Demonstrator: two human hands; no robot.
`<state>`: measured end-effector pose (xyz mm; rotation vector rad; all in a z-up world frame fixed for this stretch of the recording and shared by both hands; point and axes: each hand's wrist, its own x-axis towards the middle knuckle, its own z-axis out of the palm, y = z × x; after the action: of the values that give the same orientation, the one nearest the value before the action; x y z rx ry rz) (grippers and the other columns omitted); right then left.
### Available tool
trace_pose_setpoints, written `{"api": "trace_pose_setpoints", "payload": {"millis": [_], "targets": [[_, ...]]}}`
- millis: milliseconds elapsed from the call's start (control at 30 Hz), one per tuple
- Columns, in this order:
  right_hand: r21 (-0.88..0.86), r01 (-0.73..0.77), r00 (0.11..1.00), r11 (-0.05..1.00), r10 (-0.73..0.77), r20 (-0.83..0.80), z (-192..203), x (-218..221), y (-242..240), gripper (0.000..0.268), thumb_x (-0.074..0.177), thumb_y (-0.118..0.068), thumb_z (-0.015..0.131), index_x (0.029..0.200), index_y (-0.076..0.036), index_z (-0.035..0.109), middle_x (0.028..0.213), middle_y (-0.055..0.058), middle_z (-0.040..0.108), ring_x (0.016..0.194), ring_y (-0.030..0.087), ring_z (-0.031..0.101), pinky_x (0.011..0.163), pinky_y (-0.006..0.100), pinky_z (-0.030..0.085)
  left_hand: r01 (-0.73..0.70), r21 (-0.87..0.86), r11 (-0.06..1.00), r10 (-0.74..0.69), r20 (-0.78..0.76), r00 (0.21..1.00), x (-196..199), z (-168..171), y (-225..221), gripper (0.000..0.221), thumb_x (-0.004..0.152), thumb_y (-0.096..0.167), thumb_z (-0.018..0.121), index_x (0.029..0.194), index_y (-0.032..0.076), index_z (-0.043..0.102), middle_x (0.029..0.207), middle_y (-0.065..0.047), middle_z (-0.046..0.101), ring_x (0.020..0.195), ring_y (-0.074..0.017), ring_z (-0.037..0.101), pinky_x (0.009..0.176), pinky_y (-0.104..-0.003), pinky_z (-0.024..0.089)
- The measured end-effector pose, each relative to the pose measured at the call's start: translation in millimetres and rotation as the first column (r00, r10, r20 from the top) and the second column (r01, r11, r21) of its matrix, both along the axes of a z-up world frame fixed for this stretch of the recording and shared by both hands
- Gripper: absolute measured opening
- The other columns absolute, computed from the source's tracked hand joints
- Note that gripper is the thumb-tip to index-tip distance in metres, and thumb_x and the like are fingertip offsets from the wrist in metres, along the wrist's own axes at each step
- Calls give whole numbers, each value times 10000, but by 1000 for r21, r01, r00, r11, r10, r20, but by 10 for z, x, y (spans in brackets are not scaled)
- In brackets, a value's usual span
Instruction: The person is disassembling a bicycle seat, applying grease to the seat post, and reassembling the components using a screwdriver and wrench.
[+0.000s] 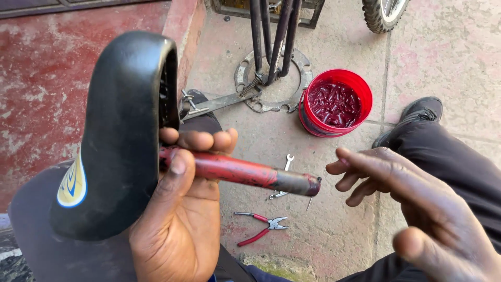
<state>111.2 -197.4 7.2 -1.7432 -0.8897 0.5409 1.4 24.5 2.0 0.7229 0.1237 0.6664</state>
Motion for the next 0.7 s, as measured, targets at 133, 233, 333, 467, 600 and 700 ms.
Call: {"api": "trace_pose_setpoints", "payload": {"millis": [133,233,333,467,600,700], "targets": [[-17,142,970,990,-142,-199,-32,2,7,843,694,-232,704,1465,-37,424,1207,140,722,991,189,699,812,339,596,56,-47,997,-55,20,998,-15,-18,-10,219,973,85,601,1175,47,524,937,-68,521,906,-176,542,1094,-504,371],[-37,97,977,995,-102,-188,-56,13,-12,945,646,-118,789,1494,-65,377,1184,108,730,959,159,701,841,315,582,112,-19,994,-110,87,990,40,82,-12,114,877,100,614,903,98,503,778,8,440,691,-81,420,825,-326,361],[-42,46,985,998,-53,-167,-87,21,-42,937,652,-129,802,1487,-75,380,1188,91,744,958,152,716,855,312,585,205,-51,977,-190,209,959,-32,22,24,224,881,151,731,857,82,519,686,31,433,595,-60,361,631,-212,326],[-44,47,989,998,-52,-140,-134,8,-65,951,627,-103,814,1482,-66,398,1179,86,741,968,144,708,852,296,574,58,-191,980,-65,-30,997,83,-188,-37,316,879,319,744,1016,92,572,849,-19,563,788,-140,546,937,-408,440],[-47,76,990,996,-81,-112,-110,19,-59,940,613,-121,815,1464,-51,421,1160,96,743,975,157,719,839,308,591,172,-332,928,-197,-43,979,96,-77,-162,163,949,164,590,871,40,518,763,-17,440,647,-80,412,612,-263,374],[-11,46,990,999,-47,-133,-80,-1,-92,880,683,-181,755,1478,-49,400,1188,104,716,1008,164,691,842,304,567,314,-172,934,-268,247,931,99,-122,-204,347,948,19,510,1294,-11,503,741,30,391,549,-29,272,605,-219,328]]}}
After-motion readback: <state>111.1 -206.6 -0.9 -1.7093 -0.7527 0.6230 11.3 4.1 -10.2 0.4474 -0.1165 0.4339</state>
